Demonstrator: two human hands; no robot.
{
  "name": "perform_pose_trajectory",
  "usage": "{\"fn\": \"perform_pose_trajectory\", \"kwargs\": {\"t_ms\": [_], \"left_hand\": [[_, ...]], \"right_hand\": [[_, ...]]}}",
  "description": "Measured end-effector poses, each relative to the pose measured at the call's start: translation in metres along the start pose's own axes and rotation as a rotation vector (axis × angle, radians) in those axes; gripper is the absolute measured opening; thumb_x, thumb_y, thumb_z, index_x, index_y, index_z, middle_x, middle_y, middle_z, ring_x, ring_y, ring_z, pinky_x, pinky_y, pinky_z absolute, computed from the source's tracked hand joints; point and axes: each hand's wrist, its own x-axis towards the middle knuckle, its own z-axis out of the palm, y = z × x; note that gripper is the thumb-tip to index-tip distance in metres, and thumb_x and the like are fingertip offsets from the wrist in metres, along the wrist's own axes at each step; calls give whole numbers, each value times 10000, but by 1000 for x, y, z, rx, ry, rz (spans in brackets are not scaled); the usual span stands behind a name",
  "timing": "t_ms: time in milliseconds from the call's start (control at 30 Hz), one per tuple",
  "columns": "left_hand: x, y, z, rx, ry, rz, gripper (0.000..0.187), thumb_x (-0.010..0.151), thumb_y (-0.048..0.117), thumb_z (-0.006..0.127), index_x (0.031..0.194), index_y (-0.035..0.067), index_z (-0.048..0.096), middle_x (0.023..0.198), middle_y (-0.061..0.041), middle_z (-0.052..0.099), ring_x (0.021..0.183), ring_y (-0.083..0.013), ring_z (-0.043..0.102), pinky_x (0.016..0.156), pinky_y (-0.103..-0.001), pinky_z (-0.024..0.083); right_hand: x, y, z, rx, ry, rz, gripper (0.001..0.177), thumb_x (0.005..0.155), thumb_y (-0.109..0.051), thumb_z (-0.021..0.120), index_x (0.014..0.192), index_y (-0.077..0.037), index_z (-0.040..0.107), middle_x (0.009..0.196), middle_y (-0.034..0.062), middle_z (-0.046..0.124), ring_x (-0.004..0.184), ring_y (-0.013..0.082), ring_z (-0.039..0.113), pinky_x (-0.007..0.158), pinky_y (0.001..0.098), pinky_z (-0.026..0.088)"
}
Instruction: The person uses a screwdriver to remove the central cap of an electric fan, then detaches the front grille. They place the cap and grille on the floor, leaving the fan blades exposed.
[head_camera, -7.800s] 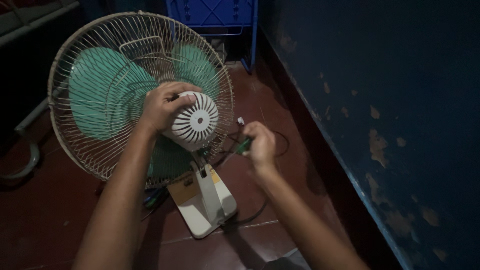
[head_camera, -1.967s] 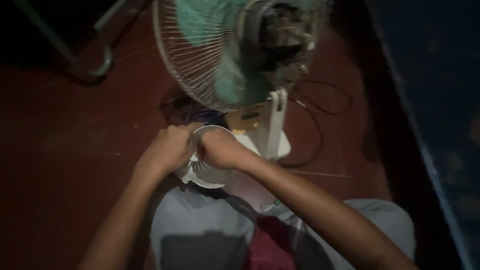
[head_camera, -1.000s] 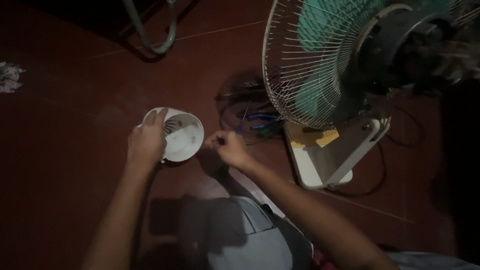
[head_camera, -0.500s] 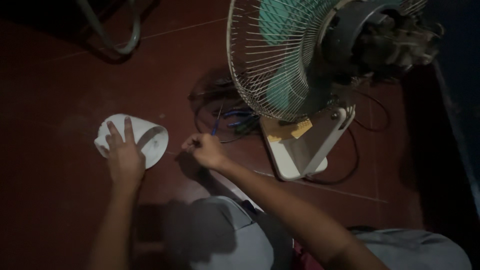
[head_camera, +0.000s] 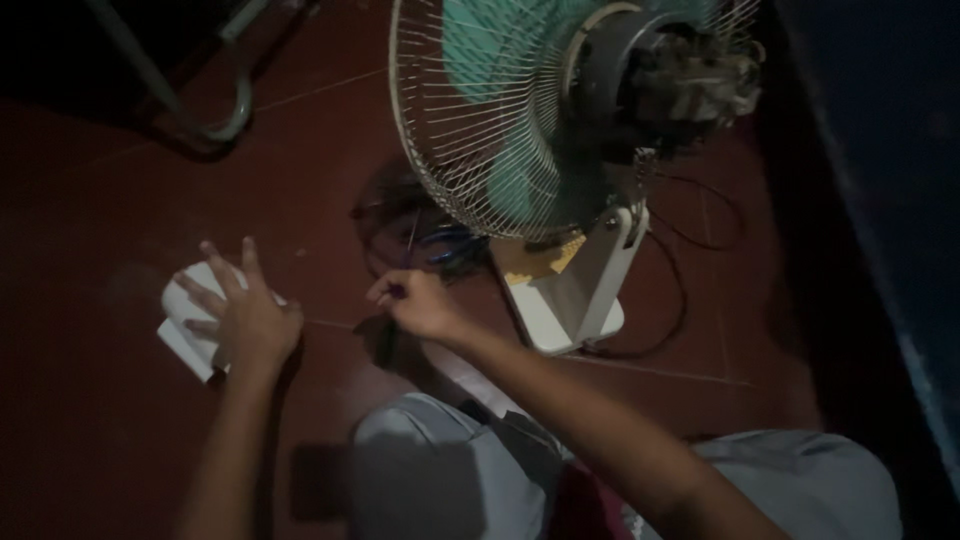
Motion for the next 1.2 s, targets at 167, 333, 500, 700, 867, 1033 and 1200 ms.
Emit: {"fn": "perform_pose_trajectory", "kwargs": {"t_ms": [167, 333, 500, 700, 867, 1033, 1200], "left_hand": [[-14, 51, -10, -15, 138, 219, 972, 814, 275, 774, 1626, 202, 246, 1717, -146, -2, 1518, -503, -90, 1132, -788, 166], [-46, 109, -4, -219, 384, 597, 649, 833, 153, 726, 1441, 46, 526, 1556, -198, 393, 1480, -484, 276, 1140, -653, 349], [-82, 174, 34, -345, 315, 994, 451, 831, 92, 677, 1277, 43, 644, 1332, -155, 598, 1239, -364, 568, 969, -502, 472], [-119, 244, 89, -391, 75, 1068, 500, 879, 208, 709, 1330, 32, 581, 1380, -193, 564, 1267, -386, 543, 991, -517, 462], [-114, 294, 106, -532, -96, 807, 698, 958, 404, 658, 1475, 2, 418, 1457, -280, 467, 1322, -438, 465, 1063, -539, 404], [-100, 332, 111, -626, 74, 886, 794, 1044, 516, 649, 1470, -106, 402, 1454, -369, 477, 1306, -484, 507, 1059, -560, 405], [-98, 363, 108, -645, -80, 587, 654, 856, 588, 698, 1106, -12, 630, 1058, -210, 733, 988, -372, 725, 869, -513, 533]], "right_hand": [[-37, 29, -45, -239, 31, -35, 250, 889, -259, 722, 1035, -61, 762, 989, 182, 756, 949, 324, 739, 828, 416, 561], [-101, 97, -110, -453, -170, -39, 217, 874, -208, 680, 1024, -89, 781, 985, 191, 742, 925, 375, 719, 819, 461, 549], [-147, 168, -177, -687, -221, 82, 266, 782, -129, 673, 1030, -93, 761, 1040, 183, 735, 992, 374, 696, 868, 458, 544], [-190, 198, -212, -620, -425, 88, 379, 663, -102, 693, 1035, -154, 742, 1129, 112, 716, 1054, 338, 685, 869, 446, 554], [-225, 201, -206, -801, -627, 104, 347, 652, -229, 806, 978, -192, 692, 1135, 73, 660, 1057, 315, 652, 858, 477, 524], [-235, 210, -205, -786, -506, 32, 182, 774, -166, 703, 954, -168, 676, 1089, 94, 667, 1043, 332, 653, 844, 490, 526], [-232, 206, -218, -707, -441, 255, 189, 796, -156, 691, 979, -123, 655, 1061, 124, 676, 1019, 346, 658, 836, 493, 518]]}}
